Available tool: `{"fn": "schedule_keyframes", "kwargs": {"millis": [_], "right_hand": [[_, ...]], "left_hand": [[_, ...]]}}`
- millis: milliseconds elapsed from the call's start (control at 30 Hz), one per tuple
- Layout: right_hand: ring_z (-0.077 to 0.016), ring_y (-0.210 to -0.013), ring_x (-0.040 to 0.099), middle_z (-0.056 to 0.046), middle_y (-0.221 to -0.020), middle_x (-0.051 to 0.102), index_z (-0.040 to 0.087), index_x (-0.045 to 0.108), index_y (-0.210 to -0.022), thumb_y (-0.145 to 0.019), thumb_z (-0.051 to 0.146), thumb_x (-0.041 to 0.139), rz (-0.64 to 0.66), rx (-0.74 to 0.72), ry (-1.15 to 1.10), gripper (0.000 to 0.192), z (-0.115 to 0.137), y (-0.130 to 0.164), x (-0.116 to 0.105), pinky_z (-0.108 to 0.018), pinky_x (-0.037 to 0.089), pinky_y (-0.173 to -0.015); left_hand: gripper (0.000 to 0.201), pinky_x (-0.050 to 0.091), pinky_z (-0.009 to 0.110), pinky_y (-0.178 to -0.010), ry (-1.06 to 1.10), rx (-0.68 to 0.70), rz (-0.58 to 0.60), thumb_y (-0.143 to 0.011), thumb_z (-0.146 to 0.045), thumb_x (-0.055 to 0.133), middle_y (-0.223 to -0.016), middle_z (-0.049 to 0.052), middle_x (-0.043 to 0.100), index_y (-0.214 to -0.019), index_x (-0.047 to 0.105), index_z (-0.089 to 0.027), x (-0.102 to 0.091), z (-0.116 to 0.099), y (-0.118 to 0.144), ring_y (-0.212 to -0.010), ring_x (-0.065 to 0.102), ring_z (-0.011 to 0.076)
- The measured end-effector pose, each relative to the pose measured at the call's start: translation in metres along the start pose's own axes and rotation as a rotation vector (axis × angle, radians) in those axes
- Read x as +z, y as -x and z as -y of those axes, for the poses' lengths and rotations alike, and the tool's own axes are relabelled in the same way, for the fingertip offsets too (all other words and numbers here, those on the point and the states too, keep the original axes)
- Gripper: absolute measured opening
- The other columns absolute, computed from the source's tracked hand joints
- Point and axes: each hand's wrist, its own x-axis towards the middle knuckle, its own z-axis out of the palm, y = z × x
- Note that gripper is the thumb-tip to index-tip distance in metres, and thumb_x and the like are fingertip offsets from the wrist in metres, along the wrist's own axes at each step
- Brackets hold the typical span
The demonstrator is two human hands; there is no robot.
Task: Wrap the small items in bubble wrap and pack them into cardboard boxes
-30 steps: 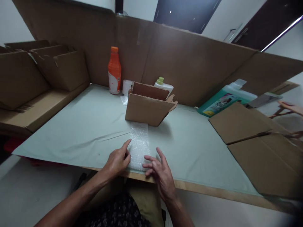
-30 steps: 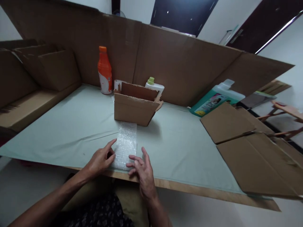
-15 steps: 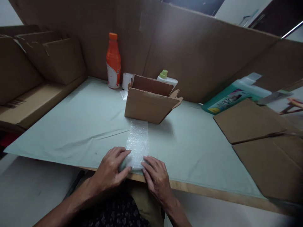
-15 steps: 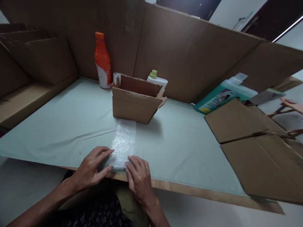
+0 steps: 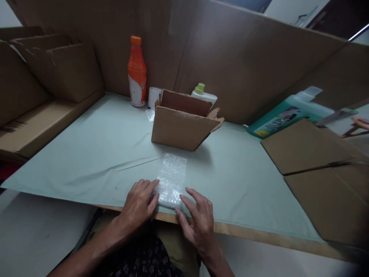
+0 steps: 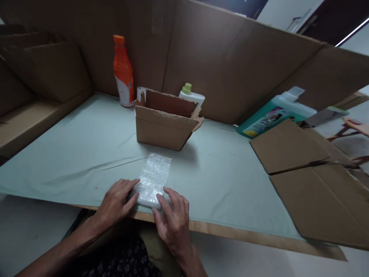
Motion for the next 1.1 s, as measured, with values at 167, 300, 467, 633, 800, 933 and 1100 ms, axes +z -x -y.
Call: {"fn": "schedule_keyframes", "kwargs": {"millis": [167, 300, 467, 633, 800, 933, 1100], "right_hand": [[-0.0283, -0.109, 0.064, -0.01, -0.119, 0.071, 0.024, 0.062, -0.122, -0.092, 0.016, 0.059, 0.18, -0.076, -0.008, 0.032, 0.002, -0.004, 0.005, -0.048, 0.047, -0.093], [-0.0217, -0.086, 0.067, -0.005, -0.096, 0.075, 0.024, 0.064, -0.116, -0.097, 0.018, 0.053, 0.18, 0.051, -0.163, 0.022, 0.0, -0.008, 0.006, -0.039, 0.05, -0.081], [-0.0249, -0.102, 0.065, -0.01, -0.112, 0.072, 0.021, 0.061, -0.124, -0.098, 0.025, 0.055, 0.038, 0.075, -0.04, 0.027, -0.001, -0.007, 0.004, -0.041, 0.049, -0.085], [-0.0287, -0.109, 0.062, -0.011, -0.12, 0.07, 0.02, 0.063, -0.121, -0.093, 0.022, 0.06, 0.144, -0.042, 0.062, 0.028, -0.001, -0.014, 0.01, -0.045, 0.046, -0.092], [-0.0243, -0.096, 0.066, -0.008, -0.108, 0.075, 0.02, 0.066, -0.118, -0.095, 0.022, 0.058, 0.09, 0.197, -0.101, 0.025, -0.012, -0.026, 0.02, -0.039, 0.05, -0.087], [-0.0216, -0.089, 0.068, -0.006, -0.102, 0.075, 0.02, 0.069, -0.11, -0.094, 0.035, 0.059, 0.147, 0.528, -0.421, 0.024, -0.001, -0.033, 0.016, -0.031, 0.053, -0.078], [-0.0206, -0.087, 0.067, -0.005, -0.095, 0.073, 0.021, 0.07, -0.102, -0.094, 0.042, 0.057, 0.241, 0.614, -0.661, 0.027, 0.017, -0.028, 0.01, -0.029, 0.053, -0.077]], "left_hand": [[0.035, 0.048, 0.046, -0.096, 0.041, 0.113, -0.059, -0.093, -0.025, 0.056, -0.127, 0.013, 0.06, -0.128, 0.058, -0.022, -0.005, 0.0, 0.007, -0.115, 0.055, 0.0291], [0.036, 0.045, 0.044, -0.098, 0.151, 0.257, 0.04, -0.093, -0.017, 0.054, -0.118, 0.009, 0.066, -0.129, 0.056, -0.023, -0.013, 0.001, 0.013, -0.114, 0.055, 0.0253], [0.033, 0.048, 0.04, -0.084, 0.073, 0.139, 0.053, -0.096, -0.02, 0.05, -0.097, 0.008, 0.069, -0.128, 0.058, -0.018, -0.009, 0.003, -0.008, -0.09, 0.058, 0.0235], [0.031, 0.048, 0.045, -0.083, -0.064, 0.036, 0.002, -0.093, -0.023, 0.053, -0.099, 0.011, 0.068, -0.122, 0.063, -0.016, 0.002, 0.005, -0.029, -0.091, 0.058, 0.0272], [0.047, 0.051, 0.042, -0.089, 0.548, -0.309, -0.121, -0.09, -0.038, 0.061, -0.112, 0.01, 0.065, -0.133, 0.056, -0.02, -0.003, -0.005, -0.006, -0.102, 0.062, 0.025], [0.063, 0.048, 0.044, -0.102, 1.277, -0.694, -0.023, -0.081, -0.041, 0.073, -0.128, 0.015, 0.064, -0.135, 0.053, -0.016, -0.01, -0.025, 0.01, -0.116, 0.063, 0.028], [0.042, 0.049, 0.04, -0.099, 1.637, -0.775, 0.115, -0.074, -0.033, 0.082, -0.11, 0.012, 0.073, -0.108, 0.067, -0.014, -0.004, -0.037, 0.003, -0.108, 0.067, 0.0273]]}}
